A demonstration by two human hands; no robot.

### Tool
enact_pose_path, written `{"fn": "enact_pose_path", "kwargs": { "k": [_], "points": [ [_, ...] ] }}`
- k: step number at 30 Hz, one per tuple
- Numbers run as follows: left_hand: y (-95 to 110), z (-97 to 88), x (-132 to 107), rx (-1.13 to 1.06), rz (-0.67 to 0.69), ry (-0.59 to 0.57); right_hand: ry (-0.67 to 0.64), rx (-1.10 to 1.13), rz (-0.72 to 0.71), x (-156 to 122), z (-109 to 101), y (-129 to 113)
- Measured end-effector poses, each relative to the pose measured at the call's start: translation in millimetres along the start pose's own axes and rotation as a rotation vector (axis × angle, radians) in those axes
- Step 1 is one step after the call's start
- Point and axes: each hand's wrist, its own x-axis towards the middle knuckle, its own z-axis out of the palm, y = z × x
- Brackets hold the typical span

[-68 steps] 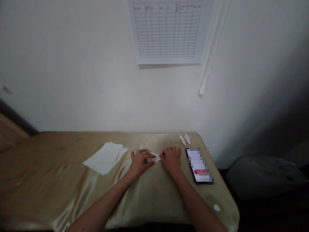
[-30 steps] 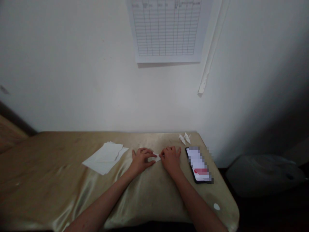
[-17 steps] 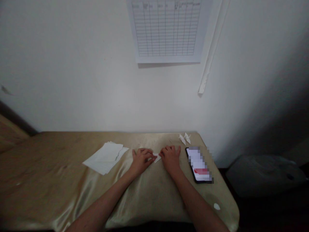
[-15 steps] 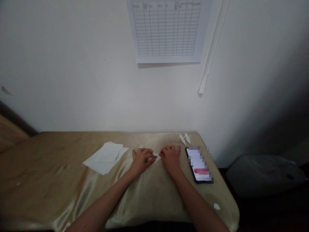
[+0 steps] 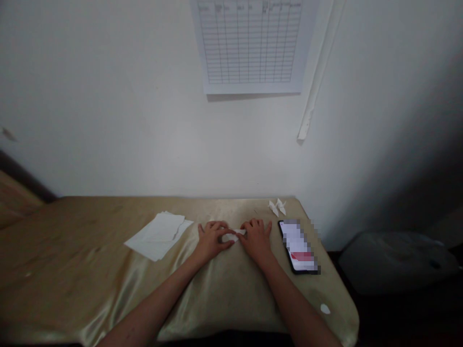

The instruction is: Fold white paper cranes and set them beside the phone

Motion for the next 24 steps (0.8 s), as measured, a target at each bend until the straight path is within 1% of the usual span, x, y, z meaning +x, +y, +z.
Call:
{"fn": "enact_pose_path", "kwargs": {
  "k": [6,11,20,24],
  "points": [
    [4.0,-5.0,-1.2,0.027,-0.036,-0.014,-0.033,0.013,0.043,-4.2,-4.0,-2.8],
    [6.9,-6.8,-1.4,0.06,-0.059,-0.021,-0.021,0.024,0.091,-4.3,-4.6,-3.7],
    [5.8,-5.5,-0.7,0.075,-0.061,-0.031,0.016,0.056,0.138,3.2,3.8,11.4],
    [5.6,-5.3,-0.9,0.085,-0.054,-0.024,0.034,0.06,0.143,4.5,5.4,13.9]
  ]
}}
